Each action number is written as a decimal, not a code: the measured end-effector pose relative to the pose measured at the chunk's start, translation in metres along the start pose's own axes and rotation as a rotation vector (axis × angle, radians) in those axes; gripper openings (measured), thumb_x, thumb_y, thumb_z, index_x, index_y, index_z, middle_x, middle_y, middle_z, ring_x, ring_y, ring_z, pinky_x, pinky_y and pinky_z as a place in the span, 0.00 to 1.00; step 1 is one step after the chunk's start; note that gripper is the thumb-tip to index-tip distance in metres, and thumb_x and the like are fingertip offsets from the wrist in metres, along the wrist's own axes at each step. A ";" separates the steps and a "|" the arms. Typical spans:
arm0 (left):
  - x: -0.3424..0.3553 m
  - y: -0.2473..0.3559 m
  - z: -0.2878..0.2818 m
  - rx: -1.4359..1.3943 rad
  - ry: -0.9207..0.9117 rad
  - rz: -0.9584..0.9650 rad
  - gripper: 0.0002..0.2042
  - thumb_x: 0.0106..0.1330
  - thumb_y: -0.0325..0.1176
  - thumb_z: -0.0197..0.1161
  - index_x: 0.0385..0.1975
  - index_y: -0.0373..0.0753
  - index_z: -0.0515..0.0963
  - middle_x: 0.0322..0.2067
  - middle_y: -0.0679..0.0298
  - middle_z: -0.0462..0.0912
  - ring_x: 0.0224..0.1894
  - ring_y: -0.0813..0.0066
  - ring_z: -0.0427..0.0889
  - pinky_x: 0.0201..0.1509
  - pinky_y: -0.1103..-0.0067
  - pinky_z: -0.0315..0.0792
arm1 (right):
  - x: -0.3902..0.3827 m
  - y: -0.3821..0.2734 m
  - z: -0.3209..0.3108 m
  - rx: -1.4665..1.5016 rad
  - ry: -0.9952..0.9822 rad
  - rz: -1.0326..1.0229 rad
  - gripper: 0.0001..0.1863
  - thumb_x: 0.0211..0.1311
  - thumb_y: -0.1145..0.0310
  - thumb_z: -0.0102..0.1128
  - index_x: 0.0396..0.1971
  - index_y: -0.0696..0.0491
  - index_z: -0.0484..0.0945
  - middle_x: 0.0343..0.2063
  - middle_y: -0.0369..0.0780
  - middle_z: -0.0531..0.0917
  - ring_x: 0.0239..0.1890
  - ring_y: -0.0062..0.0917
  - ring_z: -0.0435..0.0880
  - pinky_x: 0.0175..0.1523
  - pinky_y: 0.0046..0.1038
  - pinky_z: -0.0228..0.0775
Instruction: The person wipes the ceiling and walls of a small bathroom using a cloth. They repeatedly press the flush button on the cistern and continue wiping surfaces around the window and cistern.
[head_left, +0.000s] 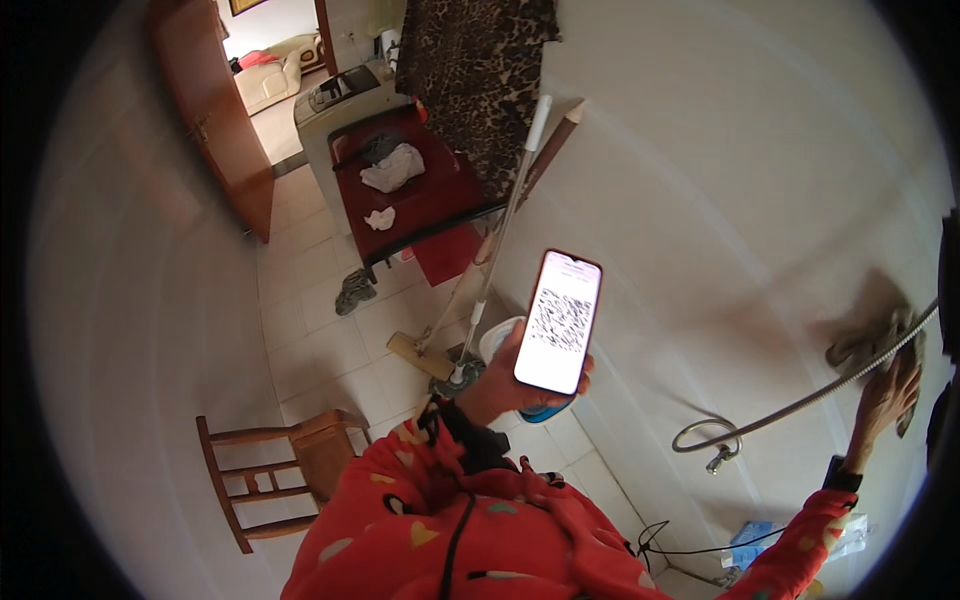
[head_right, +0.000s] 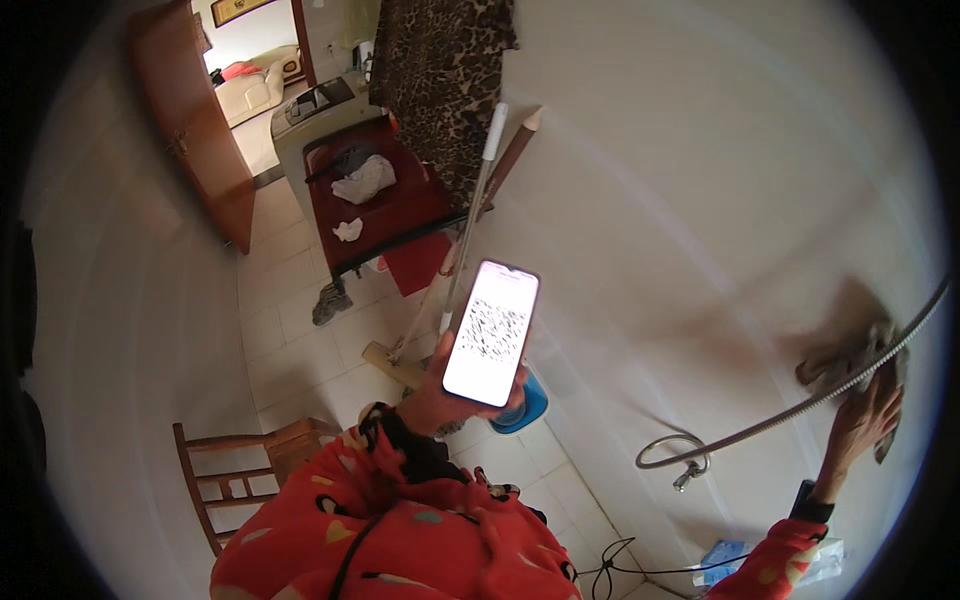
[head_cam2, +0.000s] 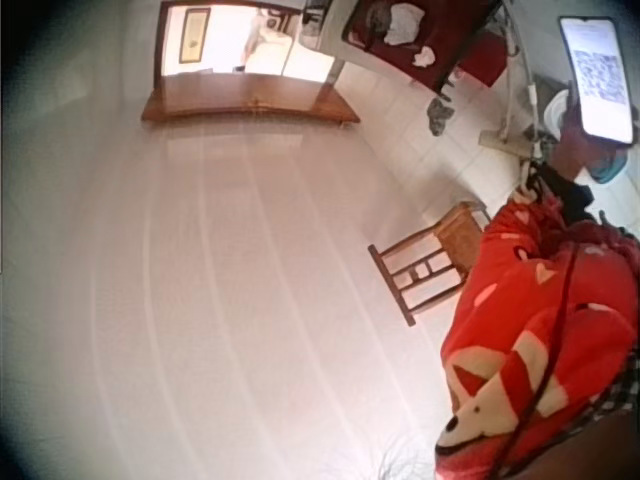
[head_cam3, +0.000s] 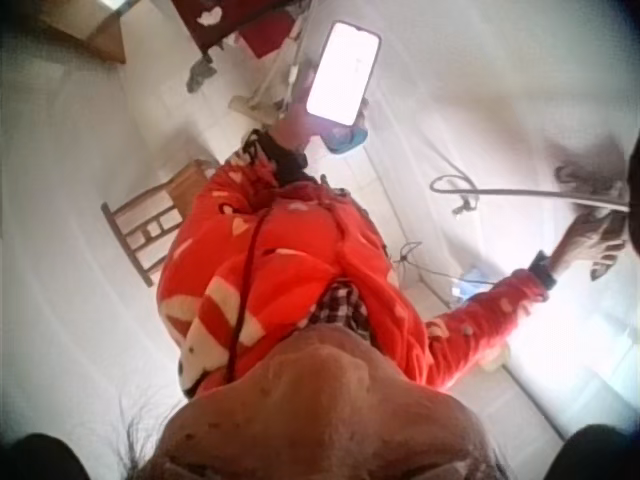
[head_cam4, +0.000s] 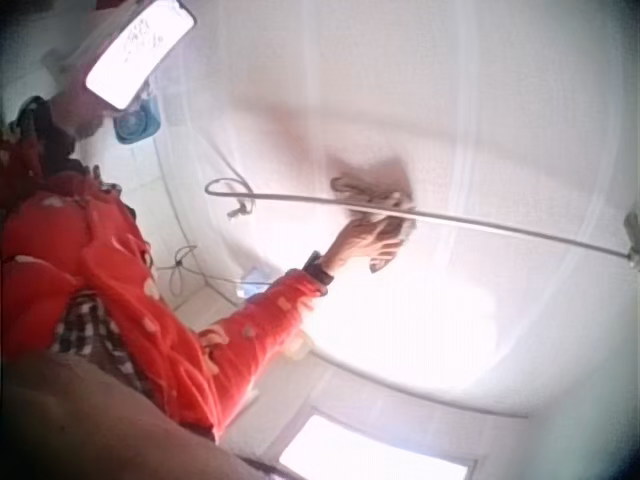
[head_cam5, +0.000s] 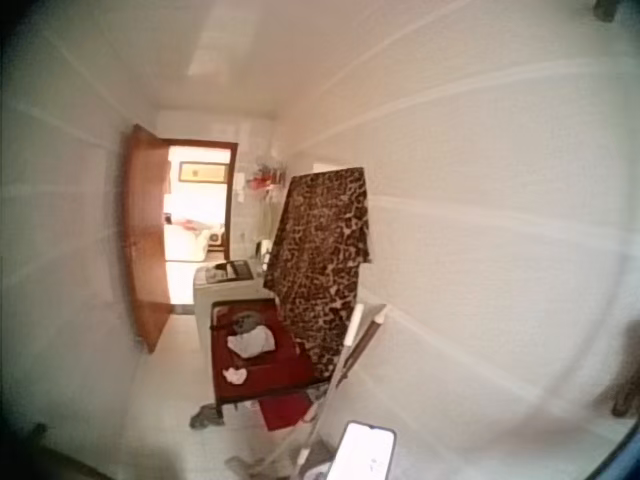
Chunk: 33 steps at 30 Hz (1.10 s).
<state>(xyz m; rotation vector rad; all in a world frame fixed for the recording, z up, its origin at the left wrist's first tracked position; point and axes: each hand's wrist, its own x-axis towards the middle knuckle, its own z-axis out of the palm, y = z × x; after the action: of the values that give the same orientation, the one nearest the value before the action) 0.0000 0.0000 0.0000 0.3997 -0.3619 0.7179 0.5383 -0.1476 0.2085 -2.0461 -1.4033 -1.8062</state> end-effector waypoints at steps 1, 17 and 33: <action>-0.005 0.008 -0.002 -0.063 0.096 -0.031 0.32 0.70 0.63 0.33 0.61 0.44 0.66 0.50 0.47 0.75 0.45 0.48 0.78 0.30 0.70 0.74 | -0.020 0.004 0.012 -0.060 0.044 -0.033 0.26 0.57 0.68 0.58 0.58 0.47 0.72 0.57 0.45 0.72 0.60 0.42 0.68 0.58 0.43 0.60; -0.141 0.286 -0.164 -0.035 0.474 0.326 0.37 0.62 0.65 0.51 0.59 0.37 0.68 0.51 0.51 0.75 0.50 0.54 0.76 0.42 0.71 0.75 | -0.278 -0.082 -0.052 0.205 -1.199 0.061 0.27 0.48 0.75 0.58 0.53 0.48 0.75 0.52 0.47 0.72 0.54 0.44 0.70 0.51 0.49 0.64; -0.179 0.437 -0.307 -0.275 0.595 0.292 0.34 0.60 0.58 0.57 0.60 0.40 0.68 0.55 0.53 0.74 0.54 0.57 0.74 0.47 0.69 0.73 | -0.467 -0.163 -0.306 0.432 -1.553 0.215 0.13 0.47 0.65 0.61 0.33 0.55 0.82 0.31 0.54 0.81 0.37 0.51 0.79 0.42 0.46 0.71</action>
<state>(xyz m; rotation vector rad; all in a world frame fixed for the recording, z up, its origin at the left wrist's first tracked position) -0.3717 0.3432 -0.2464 -0.1386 0.0510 1.0170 0.2535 -0.4967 -0.1599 -3.0470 -1.3127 0.5054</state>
